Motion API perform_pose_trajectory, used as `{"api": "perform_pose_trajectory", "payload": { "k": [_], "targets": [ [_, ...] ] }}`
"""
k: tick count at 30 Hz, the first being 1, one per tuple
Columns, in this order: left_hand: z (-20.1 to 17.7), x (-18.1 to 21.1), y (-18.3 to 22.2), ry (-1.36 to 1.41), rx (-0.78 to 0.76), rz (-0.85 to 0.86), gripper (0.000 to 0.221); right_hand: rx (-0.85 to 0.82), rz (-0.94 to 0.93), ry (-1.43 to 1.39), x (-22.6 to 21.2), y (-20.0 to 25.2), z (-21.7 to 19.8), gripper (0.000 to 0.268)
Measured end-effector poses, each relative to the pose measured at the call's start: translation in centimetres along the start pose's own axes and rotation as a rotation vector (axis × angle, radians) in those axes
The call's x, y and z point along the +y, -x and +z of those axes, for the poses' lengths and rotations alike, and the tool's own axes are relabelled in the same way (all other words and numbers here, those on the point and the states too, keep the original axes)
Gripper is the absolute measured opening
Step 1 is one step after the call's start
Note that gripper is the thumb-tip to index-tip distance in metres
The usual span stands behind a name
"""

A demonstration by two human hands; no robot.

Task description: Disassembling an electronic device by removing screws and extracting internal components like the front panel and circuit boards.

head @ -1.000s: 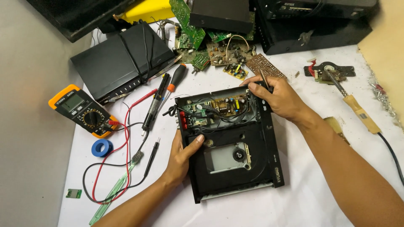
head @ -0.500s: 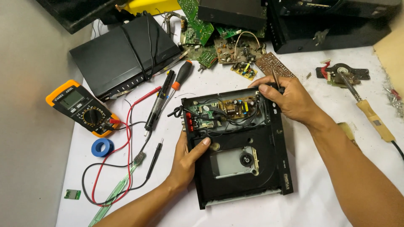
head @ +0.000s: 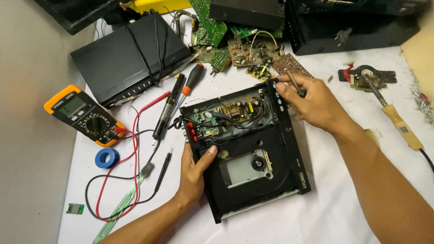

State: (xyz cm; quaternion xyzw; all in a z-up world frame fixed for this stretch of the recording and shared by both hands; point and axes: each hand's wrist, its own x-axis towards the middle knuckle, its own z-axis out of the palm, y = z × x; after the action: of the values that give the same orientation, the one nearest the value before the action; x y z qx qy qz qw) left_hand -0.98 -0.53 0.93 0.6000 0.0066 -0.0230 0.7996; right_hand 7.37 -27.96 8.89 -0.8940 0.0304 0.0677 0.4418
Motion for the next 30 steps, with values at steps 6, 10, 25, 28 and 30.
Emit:
{"api": "perform_pose_trajectory", "payload": {
  "k": [6,10,25,28,30],
  "targets": [
    [0.9,0.8,-0.4,0.257,0.290,-0.231,0.043,-0.213,0.056,0.158,-0.2,0.2,-0.4,0.075],
    [1.1,0.2,0.2,0.320,0.389,-0.277,0.039,-0.185,-0.022,0.256,-2.8,1.3,-1.9,0.063],
    [2.4,2.0,1.1,0.379,0.470,-0.476,0.053,-0.262,0.179,0.449,1.5,4.0,-1.5,0.059],
    [2.3,1.9,1.0,0.351,0.418,-0.507,0.044,-0.288,0.130,0.423,3.5,3.2,-1.8,0.063],
    [2.3,1.9,0.8,0.286,0.441,-0.550,0.055,-0.278,0.058,0.261,4.9,2.8,-1.8,0.063]
  ]
}}
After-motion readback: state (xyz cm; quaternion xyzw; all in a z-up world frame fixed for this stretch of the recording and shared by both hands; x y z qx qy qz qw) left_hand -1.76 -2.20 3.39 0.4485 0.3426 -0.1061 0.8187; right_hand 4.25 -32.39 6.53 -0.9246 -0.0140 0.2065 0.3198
